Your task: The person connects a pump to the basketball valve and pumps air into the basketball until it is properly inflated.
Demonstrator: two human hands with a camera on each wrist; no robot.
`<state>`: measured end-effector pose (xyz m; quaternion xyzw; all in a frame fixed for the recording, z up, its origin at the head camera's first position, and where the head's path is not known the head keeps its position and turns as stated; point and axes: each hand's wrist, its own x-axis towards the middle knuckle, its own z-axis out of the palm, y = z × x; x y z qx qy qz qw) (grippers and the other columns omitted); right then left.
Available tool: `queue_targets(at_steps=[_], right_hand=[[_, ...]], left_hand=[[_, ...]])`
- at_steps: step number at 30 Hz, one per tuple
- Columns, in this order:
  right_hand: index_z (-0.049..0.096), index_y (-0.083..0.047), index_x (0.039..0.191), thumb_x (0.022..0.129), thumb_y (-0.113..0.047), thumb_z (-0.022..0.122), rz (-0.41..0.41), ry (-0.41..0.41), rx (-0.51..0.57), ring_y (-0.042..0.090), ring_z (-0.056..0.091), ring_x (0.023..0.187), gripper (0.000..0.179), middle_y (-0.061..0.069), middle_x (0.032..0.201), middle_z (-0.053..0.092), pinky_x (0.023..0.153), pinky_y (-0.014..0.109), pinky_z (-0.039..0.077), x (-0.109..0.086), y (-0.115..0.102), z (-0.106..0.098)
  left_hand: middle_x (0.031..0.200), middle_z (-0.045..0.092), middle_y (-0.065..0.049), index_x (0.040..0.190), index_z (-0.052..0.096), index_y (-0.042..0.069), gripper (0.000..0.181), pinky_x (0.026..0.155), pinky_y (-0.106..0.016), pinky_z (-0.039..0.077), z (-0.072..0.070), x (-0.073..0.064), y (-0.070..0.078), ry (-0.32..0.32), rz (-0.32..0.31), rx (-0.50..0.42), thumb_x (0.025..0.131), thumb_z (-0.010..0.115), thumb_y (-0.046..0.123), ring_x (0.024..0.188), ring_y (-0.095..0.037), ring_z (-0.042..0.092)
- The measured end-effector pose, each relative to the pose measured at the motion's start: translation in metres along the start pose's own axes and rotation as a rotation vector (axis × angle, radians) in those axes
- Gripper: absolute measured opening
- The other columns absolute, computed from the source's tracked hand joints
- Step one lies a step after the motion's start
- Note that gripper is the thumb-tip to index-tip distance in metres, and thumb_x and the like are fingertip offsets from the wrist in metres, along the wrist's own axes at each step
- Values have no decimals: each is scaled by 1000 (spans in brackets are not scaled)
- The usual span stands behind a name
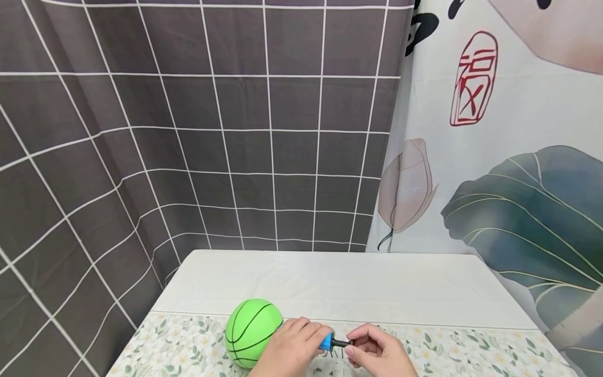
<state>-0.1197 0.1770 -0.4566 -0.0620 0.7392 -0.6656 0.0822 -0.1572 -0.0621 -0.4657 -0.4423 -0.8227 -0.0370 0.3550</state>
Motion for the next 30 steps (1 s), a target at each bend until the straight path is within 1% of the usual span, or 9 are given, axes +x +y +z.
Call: queue_targets(at_steps=[4, 7, 11, 15, 18, 22, 25, 30], right_hand=[[63, 9, 116, 89, -20, 77, 19, 37, -7, 24, 71, 78, 42, 13, 93, 70, 73, 37, 61, -3, -2, -10], [64, 7, 115, 88, -23, 79, 32, 65, -7, 26, 71, 79, 43, 15, 95, 70, 74, 38, 61, -6, -4, -18], [62, 7, 117, 90, -22, 76, 28, 59, -20, 26, 72, 80, 42, 16, 95, 71, 74, 37, 61, -10, -6, -29], [62, 8, 118, 93, -19, 73, 20, 48, -23, 24, 72, 82, 38, 12, 94, 71, 76, 36, 61, -12, -7, -39], [62, 8, 117, 93, -18, 72, 20, 48, -15, 24, 72, 82, 37, 11, 94, 71, 76, 36, 61, -12, -5, -43], [62, 8, 117, 94, -18, 72, 17, 49, -6, 24, 72, 82, 36, 13, 95, 70, 76, 37, 62, -12, -4, -43], [61, 9, 117, 93, -20, 73, 12, 60, -5, 23, 72, 81, 39, 15, 95, 70, 75, 37, 62, -11, -4, -38], [62, 8, 115, 91, -21, 75, -8, 71, -24, 20, 72, 78, 39, 13, 92, 70, 71, 35, 62, -10, -6, -26]], left_hand=[[107, 67, 13, 119, 65, 21, 46, 83, -23, 50, -3, -3, -7, -2, -32, -1, 78, 85, 29, 93, -8, 60], [107, 68, 13, 121, 65, 21, 46, 85, -23, 51, -7, -5, -12, -31, -55, -5, 80, 84, 31, 93, -8, 59], [107, 68, 13, 122, 65, 21, 45, 86, -24, 51, -10, -7, -17, -59, -73, -8, 82, 82, 33, 94, -8, 58], [106, 68, 13, 121, 64, 22, 46, 84, -23, 51, -11, -7, -19, -53, -83, -10, 81, 83, 33, 93, -9, 57], [106, 68, 13, 120, 64, 22, 47, 83, -23, 51, -13, -6, -18, -50, -89, -8, 80, 84, 32, 92, -9, 57], [108, 68, 12, 121, 65, 19, 42, 87, -25, 52, -15, -3, -16, -63, -74, 14, 84, 79, 32, 95, -9, 59], [110, 69, 9, 122, 67, 16, 39, 90, -26, 53, -17, -1, -13, -69, -61, 28, 87, 74, 31, 98, -10, 62], [107, 68, 8, 121, 68, 15, 38, 90, -27, 53, -15, 1, -7, -42, -48, 33, 86, 76, 29, 97, -10, 63]])
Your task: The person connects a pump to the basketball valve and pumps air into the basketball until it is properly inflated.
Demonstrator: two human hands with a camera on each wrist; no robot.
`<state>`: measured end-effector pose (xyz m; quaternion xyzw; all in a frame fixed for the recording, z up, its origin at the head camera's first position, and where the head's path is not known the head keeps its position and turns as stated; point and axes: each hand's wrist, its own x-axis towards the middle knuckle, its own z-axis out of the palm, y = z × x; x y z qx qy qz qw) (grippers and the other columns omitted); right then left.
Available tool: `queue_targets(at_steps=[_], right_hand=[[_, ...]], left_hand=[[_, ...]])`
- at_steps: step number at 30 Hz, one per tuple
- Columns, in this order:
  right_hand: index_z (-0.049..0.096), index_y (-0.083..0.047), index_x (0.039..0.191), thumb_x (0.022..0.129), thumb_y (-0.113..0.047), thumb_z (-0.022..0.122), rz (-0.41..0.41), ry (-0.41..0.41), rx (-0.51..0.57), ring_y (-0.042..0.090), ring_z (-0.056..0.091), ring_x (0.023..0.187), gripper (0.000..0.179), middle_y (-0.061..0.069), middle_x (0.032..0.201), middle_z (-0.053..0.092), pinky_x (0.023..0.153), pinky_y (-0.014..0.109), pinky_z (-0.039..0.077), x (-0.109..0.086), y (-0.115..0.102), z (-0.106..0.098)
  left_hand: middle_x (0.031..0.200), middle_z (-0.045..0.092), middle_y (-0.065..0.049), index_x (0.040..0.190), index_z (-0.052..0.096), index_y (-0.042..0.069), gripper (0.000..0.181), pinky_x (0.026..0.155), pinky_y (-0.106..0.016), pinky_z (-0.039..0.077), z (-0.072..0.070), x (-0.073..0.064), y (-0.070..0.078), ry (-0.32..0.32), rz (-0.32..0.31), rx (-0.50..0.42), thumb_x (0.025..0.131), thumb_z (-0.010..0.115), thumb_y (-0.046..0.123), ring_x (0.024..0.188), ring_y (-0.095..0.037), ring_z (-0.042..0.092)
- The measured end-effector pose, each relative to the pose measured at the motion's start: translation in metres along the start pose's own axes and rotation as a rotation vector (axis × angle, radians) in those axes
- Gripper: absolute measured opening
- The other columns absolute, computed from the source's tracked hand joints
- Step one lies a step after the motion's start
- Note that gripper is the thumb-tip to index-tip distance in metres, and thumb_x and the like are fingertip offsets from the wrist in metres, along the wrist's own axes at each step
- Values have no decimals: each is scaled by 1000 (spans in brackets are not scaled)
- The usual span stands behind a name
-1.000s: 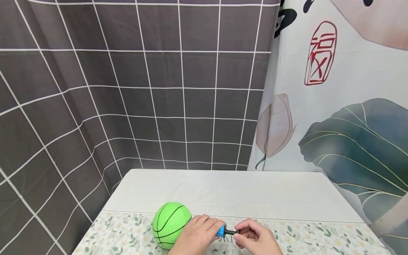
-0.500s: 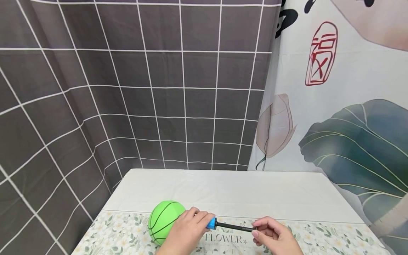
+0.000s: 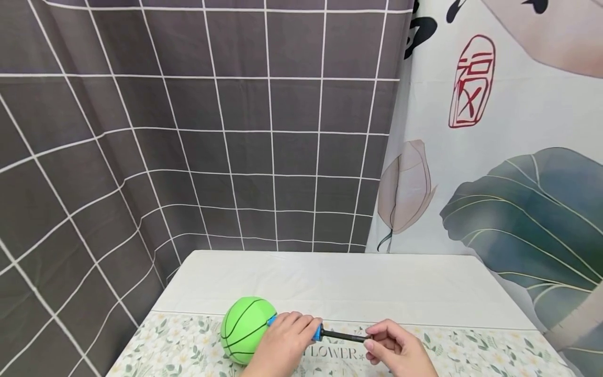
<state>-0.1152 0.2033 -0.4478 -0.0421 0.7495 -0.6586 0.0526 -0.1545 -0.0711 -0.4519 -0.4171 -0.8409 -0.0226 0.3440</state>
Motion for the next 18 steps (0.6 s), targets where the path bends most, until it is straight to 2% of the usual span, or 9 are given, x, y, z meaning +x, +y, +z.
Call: queue_targets(at_steps=[4, 9, 14, 18], right_hand=[[62, 8, 115, 92, -17, 73, -42, -26, -7, 18, 71, 76, 35, 13, 92, 70, 70, 34, 61, 2, -1, 10], [62, 9, 114, 93, -14, 72, -86, -59, -15, 16, 71, 74, 33, 14, 91, 70, 68, 32, 61, 7, 0, 22], [62, 9, 113, 92, -14, 74, -92, -73, -20, 16, 71, 72, 33, 11, 89, 69, 66, 31, 61, 11, 3, 33], [62, 10, 113, 91, -16, 74, -95, -87, -15, 18, 71, 72, 36, 11, 87, 69, 66, 33, 61, 11, 5, 37]], left_hand=[[109, 68, 8, 122, 68, 15, 41, 91, -27, 52, 4, 0, 6, 19, 8, 6, 83, 78, 24, 98, -11, 62], [107, 69, 8, 120, 70, 15, 41, 90, -26, 52, 10, 0, 13, 57, 9, -4, 82, 80, 28, 98, -10, 63], [106, 70, 9, 118, 70, 15, 36, 89, -25, 52, 16, 1, 19, 89, 21, -13, 83, 74, 21, 96, -10, 62], [106, 69, 9, 117, 70, 17, 36, 89, -25, 51, 18, 1, 21, 86, 32, 3, 81, 73, 18, 96, -9, 62]])
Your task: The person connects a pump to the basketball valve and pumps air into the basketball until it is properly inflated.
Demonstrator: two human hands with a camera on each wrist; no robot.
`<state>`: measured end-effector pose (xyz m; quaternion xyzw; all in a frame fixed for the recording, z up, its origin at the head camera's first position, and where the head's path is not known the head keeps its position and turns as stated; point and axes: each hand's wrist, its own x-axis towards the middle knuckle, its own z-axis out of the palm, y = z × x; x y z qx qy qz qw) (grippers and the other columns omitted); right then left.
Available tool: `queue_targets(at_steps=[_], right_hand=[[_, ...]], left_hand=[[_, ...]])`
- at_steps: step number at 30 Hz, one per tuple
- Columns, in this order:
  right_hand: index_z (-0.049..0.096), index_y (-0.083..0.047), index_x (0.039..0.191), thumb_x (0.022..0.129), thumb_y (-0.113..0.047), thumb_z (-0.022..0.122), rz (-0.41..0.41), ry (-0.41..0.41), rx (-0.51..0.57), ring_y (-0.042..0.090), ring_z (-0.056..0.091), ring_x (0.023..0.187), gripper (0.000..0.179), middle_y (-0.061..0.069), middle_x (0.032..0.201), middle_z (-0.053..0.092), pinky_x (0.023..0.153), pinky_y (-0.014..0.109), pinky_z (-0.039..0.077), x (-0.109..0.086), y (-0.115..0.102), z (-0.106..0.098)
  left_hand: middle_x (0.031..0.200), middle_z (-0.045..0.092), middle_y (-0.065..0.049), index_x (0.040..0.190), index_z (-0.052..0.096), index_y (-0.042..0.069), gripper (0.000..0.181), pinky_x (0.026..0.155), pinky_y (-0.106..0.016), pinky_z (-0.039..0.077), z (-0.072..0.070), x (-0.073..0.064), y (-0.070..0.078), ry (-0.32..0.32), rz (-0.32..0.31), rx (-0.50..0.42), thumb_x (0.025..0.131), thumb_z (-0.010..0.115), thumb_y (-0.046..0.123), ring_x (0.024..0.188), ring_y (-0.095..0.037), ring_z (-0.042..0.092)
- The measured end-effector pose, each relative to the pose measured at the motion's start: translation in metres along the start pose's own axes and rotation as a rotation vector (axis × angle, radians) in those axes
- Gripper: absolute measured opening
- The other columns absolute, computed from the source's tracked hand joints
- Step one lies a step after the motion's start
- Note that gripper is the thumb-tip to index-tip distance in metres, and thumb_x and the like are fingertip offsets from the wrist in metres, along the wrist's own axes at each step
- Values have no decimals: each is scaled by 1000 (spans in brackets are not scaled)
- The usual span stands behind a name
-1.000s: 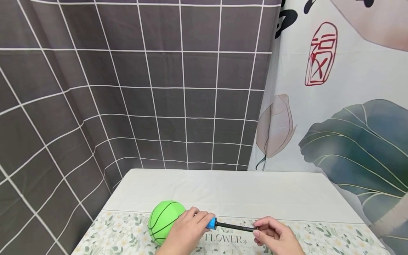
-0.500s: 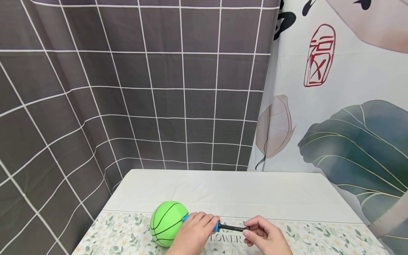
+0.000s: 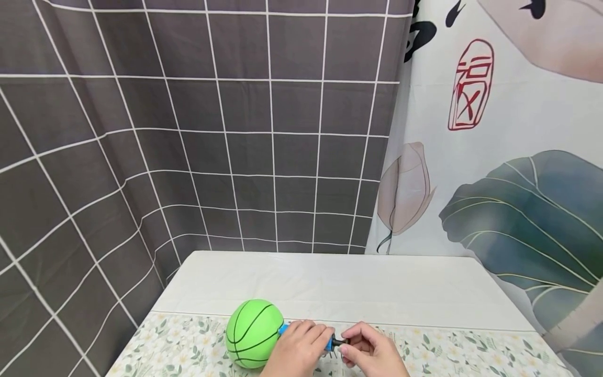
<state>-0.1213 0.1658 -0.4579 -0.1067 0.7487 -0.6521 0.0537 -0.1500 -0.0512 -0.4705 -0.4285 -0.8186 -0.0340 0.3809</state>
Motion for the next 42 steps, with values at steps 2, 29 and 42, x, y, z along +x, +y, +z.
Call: queue_targets(at_steps=[2, 29, 42], right_hand=[[62, 10, 113, 91, -18, 75, 7, -2, 2, 18, 71, 71, 38, 10, 87, 69, 67, 35, 61, -1, 0, 0], [60, 8, 120, 94, -19, 71, 145, 77, 50, 24, 72, 84, 39, 16, 97, 69, 78, 39, 61, -20, -2, -52], [59, 13, 116, 90, -16, 75, 78, 66, 12, 20, 72, 76, 42, 17, 93, 70, 71, 36, 62, -15, 1, -28]], left_hand=[[106, 69, 10, 117, 69, 19, 38, 89, -25, 51, 0, 0, -1, -12, 1, 0, 79, 76, 19, 96, -9, 62], [108, 69, 13, 121, 66, 20, 40, 88, -24, 52, -16, -6, -32, -87, -62, -50, 84, 79, 31, 96, -7, 61], [110, 67, 7, 124, 67, 14, 45, 88, -27, 52, -16, 0, -17, -118, 6, -16, 81, 79, 14, 97, -12, 60]])
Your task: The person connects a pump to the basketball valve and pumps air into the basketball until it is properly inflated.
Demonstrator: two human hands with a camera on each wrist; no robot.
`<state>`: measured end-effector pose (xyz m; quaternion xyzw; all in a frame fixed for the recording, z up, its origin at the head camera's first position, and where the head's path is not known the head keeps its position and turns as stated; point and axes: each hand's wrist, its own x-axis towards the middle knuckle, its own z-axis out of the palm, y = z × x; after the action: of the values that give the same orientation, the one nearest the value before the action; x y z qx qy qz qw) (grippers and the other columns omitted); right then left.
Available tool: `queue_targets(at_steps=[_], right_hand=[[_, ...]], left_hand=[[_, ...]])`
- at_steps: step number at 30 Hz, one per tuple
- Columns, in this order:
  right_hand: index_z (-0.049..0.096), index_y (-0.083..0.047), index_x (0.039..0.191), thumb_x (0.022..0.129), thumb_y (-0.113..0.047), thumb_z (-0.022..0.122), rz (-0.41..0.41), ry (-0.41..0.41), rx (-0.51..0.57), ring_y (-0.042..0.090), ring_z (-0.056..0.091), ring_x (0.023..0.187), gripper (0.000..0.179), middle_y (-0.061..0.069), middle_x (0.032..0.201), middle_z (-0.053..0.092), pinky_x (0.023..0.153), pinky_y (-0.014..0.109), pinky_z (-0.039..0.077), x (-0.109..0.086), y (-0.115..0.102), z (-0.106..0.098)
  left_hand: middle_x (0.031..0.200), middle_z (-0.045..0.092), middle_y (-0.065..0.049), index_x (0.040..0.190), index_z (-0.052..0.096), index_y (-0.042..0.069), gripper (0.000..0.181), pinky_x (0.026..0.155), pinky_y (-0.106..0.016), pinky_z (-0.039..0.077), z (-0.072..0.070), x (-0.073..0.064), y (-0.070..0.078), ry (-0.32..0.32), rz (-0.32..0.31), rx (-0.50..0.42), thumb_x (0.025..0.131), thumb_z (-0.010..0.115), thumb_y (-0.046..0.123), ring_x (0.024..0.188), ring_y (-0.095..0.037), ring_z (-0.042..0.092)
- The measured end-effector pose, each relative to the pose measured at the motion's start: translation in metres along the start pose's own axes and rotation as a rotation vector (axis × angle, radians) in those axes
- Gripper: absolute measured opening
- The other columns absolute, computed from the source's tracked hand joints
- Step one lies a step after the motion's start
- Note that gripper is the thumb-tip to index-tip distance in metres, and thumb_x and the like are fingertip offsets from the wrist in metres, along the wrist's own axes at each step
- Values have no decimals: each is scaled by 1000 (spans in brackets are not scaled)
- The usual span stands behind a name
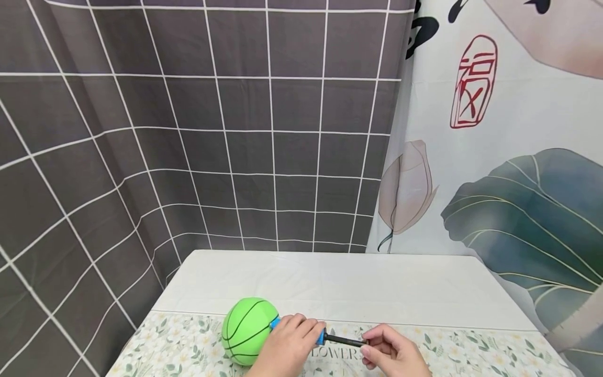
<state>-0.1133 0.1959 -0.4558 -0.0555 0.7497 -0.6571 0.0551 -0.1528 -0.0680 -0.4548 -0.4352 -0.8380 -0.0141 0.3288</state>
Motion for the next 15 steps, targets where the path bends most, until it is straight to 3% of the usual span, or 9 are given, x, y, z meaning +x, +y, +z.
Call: queue_targets(at_steps=[4, 11, 15], right_hand=[[60, 12, 114, 92, -15, 73, -19, -16, 5, 22, 72, 75, 38, 16, 91, 69, 69, 37, 62, 5, 2, 12], [60, 11, 112, 92, -16, 74, -43, -34, 10, 23, 72, 74, 37, 12, 88, 69, 67, 37, 62, 11, 5, 29], [59, 12, 113, 91, -20, 75, -26, -49, 21, 21, 71, 74, 42, 11, 88, 68, 68, 38, 62, 11, 4, 30]], left_hand=[[111, 67, 7, 124, 67, 15, 44, 88, -27, 52, 4, 2, 6, -10, 4, -5, 83, 80, 20, 98, -12, 59], [107, 69, 9, 117, 70, 17, 29, 87, -25, 52, 14, 4, 15, 55, 25, 42, 89, 69, 25, 95, -10, 60], [108, 69, 9, 118, 70, 18, 33, 88, -25, 51, 16, 4, 16, 59, 25, 35, 90, 68, 36, 96, -10, 60]])
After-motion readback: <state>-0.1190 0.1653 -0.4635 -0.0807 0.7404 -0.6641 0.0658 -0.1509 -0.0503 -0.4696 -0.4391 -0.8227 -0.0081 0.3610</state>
